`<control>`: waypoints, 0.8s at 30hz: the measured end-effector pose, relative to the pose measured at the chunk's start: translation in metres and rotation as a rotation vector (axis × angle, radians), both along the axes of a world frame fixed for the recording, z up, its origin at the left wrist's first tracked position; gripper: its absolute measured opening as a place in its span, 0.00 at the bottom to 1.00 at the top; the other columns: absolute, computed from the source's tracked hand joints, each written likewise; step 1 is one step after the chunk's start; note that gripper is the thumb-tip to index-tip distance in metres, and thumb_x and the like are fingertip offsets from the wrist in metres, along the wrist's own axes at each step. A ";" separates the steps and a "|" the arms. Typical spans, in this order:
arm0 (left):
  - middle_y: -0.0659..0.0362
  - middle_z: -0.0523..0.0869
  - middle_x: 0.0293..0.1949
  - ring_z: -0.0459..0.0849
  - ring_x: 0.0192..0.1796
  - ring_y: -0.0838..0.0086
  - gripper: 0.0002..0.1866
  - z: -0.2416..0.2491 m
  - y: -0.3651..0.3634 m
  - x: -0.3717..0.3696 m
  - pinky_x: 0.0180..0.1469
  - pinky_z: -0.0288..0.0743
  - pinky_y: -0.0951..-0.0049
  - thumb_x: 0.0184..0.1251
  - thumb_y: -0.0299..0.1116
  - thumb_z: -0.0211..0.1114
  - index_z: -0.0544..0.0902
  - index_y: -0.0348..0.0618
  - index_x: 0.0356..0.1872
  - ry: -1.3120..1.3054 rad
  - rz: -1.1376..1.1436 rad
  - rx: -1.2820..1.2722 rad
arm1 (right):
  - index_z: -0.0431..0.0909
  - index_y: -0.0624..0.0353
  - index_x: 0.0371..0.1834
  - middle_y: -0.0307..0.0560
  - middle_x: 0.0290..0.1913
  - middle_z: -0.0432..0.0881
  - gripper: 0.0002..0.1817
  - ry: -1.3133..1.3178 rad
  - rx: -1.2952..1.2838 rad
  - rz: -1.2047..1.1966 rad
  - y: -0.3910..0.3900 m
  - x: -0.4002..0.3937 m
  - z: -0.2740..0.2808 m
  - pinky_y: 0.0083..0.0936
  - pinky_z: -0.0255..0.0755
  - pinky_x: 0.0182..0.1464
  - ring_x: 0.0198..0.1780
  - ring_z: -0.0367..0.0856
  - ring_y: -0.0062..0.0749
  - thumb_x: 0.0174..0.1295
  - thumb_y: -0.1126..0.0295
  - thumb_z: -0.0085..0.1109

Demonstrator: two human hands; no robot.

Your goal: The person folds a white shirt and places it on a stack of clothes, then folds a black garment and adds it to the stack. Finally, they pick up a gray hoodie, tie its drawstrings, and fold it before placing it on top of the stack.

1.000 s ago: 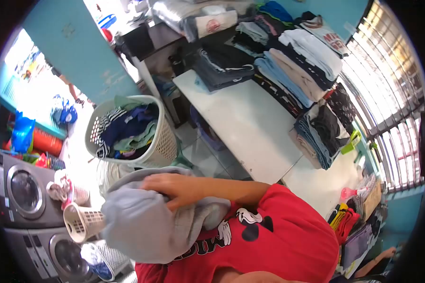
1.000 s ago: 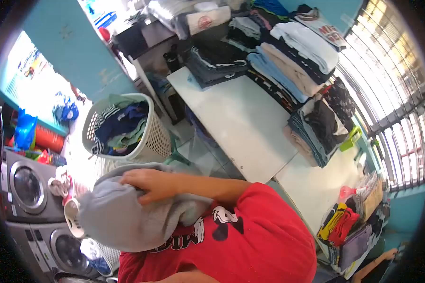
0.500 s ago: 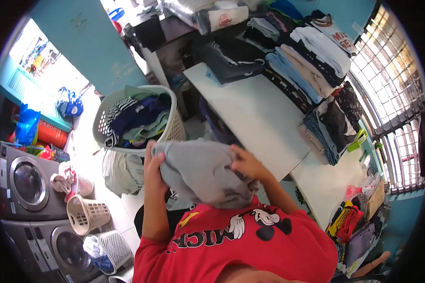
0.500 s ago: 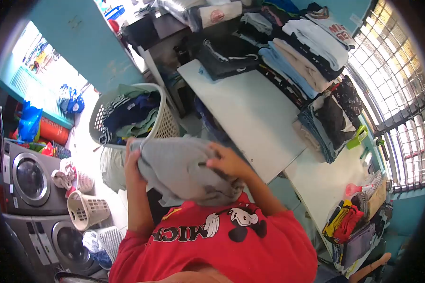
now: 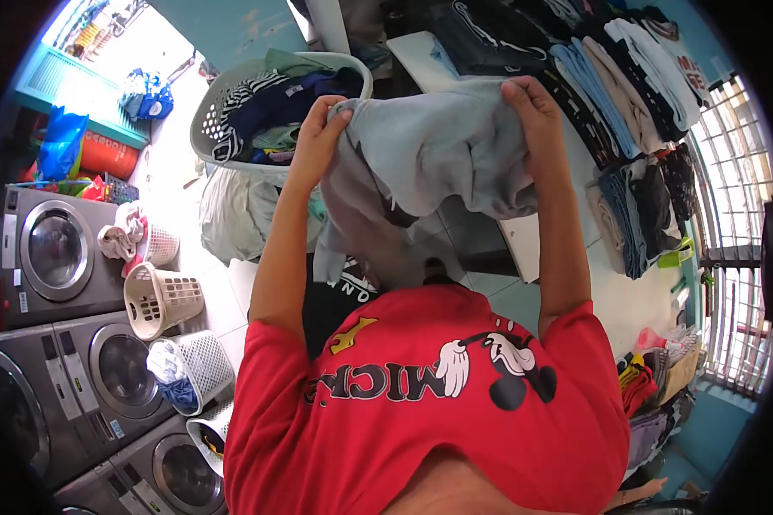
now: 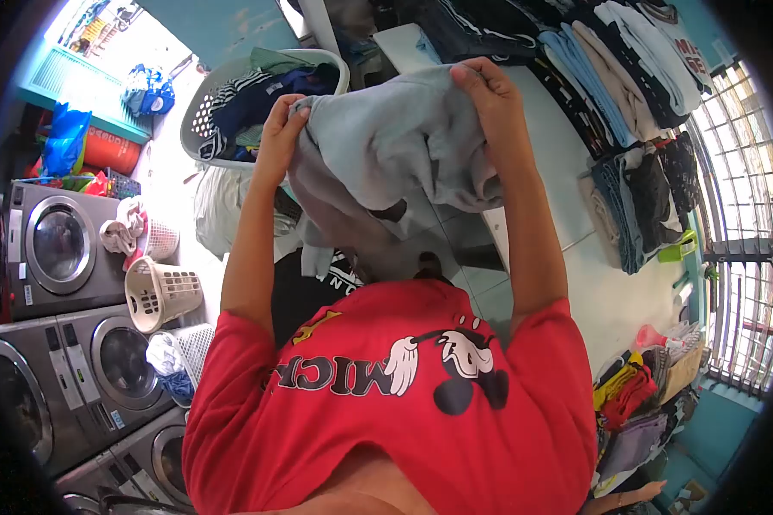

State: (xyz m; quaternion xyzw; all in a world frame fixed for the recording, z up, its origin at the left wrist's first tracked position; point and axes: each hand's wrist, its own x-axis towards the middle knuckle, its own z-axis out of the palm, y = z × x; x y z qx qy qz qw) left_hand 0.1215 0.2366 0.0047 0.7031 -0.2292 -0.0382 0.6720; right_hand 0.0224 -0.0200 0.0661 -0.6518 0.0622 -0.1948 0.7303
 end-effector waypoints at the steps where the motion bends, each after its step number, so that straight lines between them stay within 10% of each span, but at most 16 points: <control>1: 0.66 0.74 0.34 0.68 0.39 0.85 0.08 -0.002 0.001 0.005 0.44 0.60 0.85 0.61 0.30 0.55 0.73 0.40 0.39 0.014 -0.015 -0.031 | 0.77 0.55 0.29 0.28 0.26 0.73 0.06 -0.002 0.000 0.000 0.002 0.003 0.000 0.12 0.62 0.33 0.30 0.67 0.10 0.55 0.66 0.58; 9: 0.63 0.76 0.36 0.71 0.42 0.81 0.11 -0.018 -0.010 -0.011 0.47 0.62 0.83 0.60 0.30 0.55 0.73 0.39 0.43 -0.054 0.140 0.153 | 0.74 0.51 0.28 0.32 0.26 0.74 0.05 0.053 0.507 0.053 0.033 0.004 0.026 0.15 0.67 0.36 0.31 0.72 0.16 0.56 0.64 0.56; 11: 0.60 0.77 0.40 0.73 0.47 0.75 0.13 -0.047 -0.020 -0.018 0.51 0.63 0.79 0.58 0.29 0.57 0.72 0.38 0.45 -0.328 0.291 -0.129 | 0.74 0.52 0.32 0.33 0.29 0.75 0.06 0.056 0.535 0.130 0.046 0.001 0.024 0.17 0.68 0.38 0.33 0.73 0.17 0.56 0.64 0.56; 24: 0.57 0.73 0.50 0.70 0.54 0.69 0.24 -0.032 -0.017 -0.100 0.57 0.61 0.70 0.49 0.29 0.64 0.71 0.39 0.51 0.762 -0.703 -0.427 | 0.69 0.59 0.39 0.37 0.33 0.71 0.10 -0.274 0.561 0.291 0.114 -0.013 0.101 0.14 0.64 0.41 0.37 0.68 0.18 0.56 0.68 0.53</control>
